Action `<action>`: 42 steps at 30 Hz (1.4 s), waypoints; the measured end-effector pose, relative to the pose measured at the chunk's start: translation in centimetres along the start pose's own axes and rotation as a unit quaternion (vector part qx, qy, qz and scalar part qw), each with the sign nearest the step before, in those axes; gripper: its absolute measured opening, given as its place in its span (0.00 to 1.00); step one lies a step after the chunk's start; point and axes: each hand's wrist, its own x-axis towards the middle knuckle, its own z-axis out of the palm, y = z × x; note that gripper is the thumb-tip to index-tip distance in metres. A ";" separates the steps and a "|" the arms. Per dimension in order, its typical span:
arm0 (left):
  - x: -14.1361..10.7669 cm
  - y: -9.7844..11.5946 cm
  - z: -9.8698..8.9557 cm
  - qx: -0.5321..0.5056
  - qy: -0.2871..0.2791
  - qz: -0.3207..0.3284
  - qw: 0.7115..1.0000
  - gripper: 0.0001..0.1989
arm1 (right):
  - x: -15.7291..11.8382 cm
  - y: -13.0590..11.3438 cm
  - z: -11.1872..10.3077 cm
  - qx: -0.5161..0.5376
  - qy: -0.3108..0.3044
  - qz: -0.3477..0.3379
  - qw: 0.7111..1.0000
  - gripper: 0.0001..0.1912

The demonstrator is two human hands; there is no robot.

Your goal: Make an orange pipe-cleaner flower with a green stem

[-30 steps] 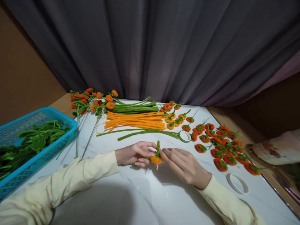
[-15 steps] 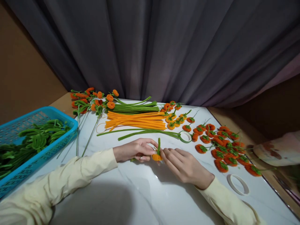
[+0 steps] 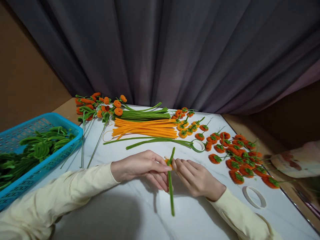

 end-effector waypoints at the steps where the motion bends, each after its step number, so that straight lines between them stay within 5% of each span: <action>1: 0.3 -0.4 -0.1 -0.030 -0.013 -0.016 0.999 0.14 | 0.0 0.1 -0.1 -0.003 -0.001 0.003 1.000 0.14; 5: 1.8 -1.7 -0.8 -0.137 -0.049 -0.022 0.989 0.16 | -0.1 0.2 -0.3 -0.018 0.001 0.010 1.000 0.16; 11: 3.4 -3.1 -1.4 -0.256 -0.072 0.060 0.962 0.11 | -0.4 0.3 0.0 -0.011 -0.005 0.015 1.000 0.16; 20: 3.0 -2.8 -1.5 -0.089 0.010 0.111 0.990 0.13 | -0.5 0.8 0.1 0.047 -0.030 0.008 0.998 0.13; 27: 2.3 -2.8 -0.7 0.035 0.061 0.197 0.978 0.19 | 0.6 0.2 -0.7 0.082 -0.064 0.050 0.993 0.13; 35: 2.0 -3.4 0.6 0.087 0.119 0.234 0.961 0.13 | 1.6 -0.6 -2.1 0.162 -0.117 0.170 0.965 0.15; 42: 2.1 -4.2 1.0 0.146 0.136 0.282 0.938 0.07 | 2.2 -1.4 -2.7 0.264 -0.125 0.313 0.904 0.14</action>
